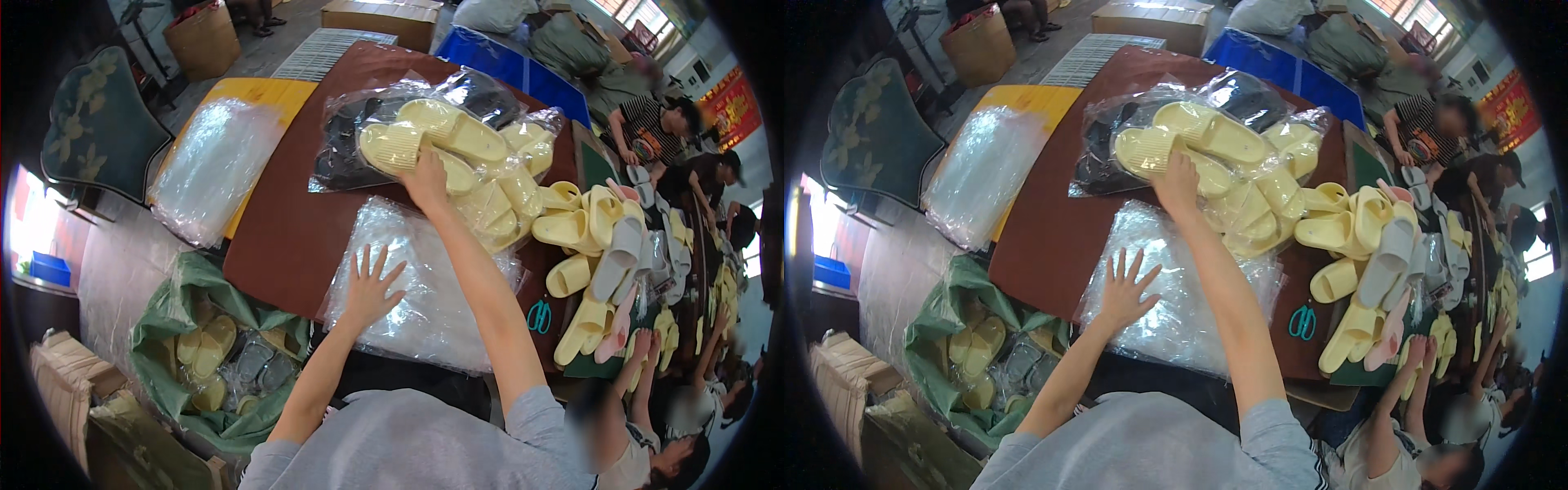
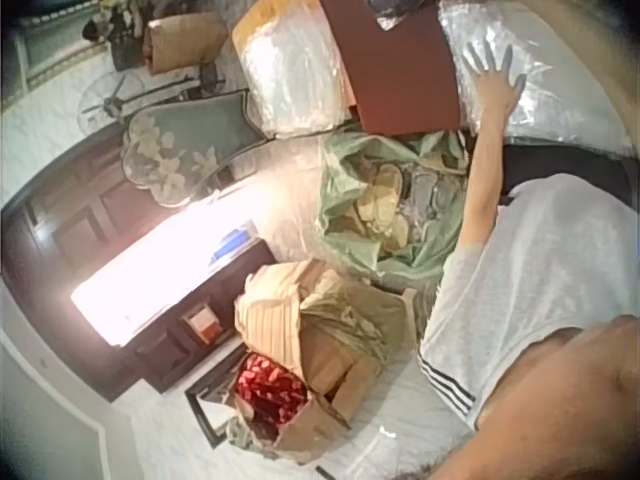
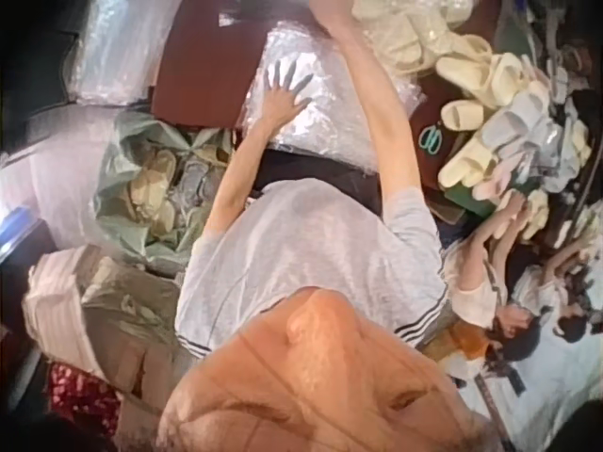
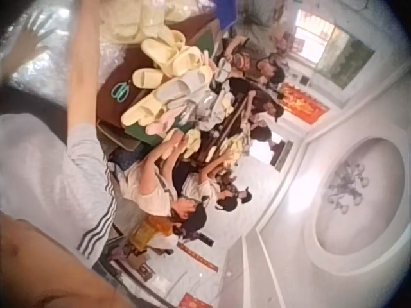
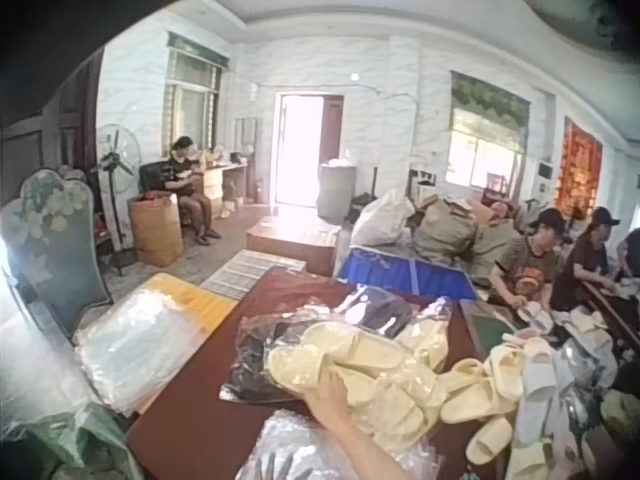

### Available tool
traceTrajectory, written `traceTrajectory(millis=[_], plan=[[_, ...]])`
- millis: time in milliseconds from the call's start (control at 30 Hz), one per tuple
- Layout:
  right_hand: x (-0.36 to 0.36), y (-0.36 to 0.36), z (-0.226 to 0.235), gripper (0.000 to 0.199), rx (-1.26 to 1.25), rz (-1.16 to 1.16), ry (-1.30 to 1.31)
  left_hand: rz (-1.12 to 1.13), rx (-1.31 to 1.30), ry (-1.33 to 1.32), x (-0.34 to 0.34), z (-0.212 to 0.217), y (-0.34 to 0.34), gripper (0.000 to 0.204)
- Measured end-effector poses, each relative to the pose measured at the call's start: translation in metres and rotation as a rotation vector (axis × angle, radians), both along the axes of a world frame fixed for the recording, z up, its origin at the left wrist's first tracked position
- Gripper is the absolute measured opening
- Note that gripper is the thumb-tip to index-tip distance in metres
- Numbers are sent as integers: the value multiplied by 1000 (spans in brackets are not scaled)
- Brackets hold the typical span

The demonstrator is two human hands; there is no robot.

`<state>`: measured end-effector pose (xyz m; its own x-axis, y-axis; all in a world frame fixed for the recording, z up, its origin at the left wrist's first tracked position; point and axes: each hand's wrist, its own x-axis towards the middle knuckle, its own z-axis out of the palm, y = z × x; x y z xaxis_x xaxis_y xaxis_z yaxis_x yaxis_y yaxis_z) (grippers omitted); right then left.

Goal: The person packages pairs of slippers into plastic bags by hand and places the packaged slippers on the table.

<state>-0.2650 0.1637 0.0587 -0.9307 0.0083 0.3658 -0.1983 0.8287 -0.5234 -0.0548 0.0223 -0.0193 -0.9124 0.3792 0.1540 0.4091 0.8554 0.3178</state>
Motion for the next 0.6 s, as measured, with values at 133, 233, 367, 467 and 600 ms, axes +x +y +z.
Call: traceTrajectory(millis=[133, 233, 367, 467, 600], plan=[[-24, 20, -12, 31, -291, 128, -128, -9, 6, 5, -3, -4, 0, 66], [-20, 45, 32, 31, -361, 241, -122, -12, 55, 4, -4, -12, -3, 70], [1, 92, 128, 25, -473, 377, -98, 43, 30, -2, -3, -3, -7, 72], [43, 106, 191, 24, -472, 394, -72, 18, 86, 90, -10, 5, -4, 68], [130, 87, 239, 26, -289, 251, 79, -75, 84, 62, -26, 21, 0, 71]])
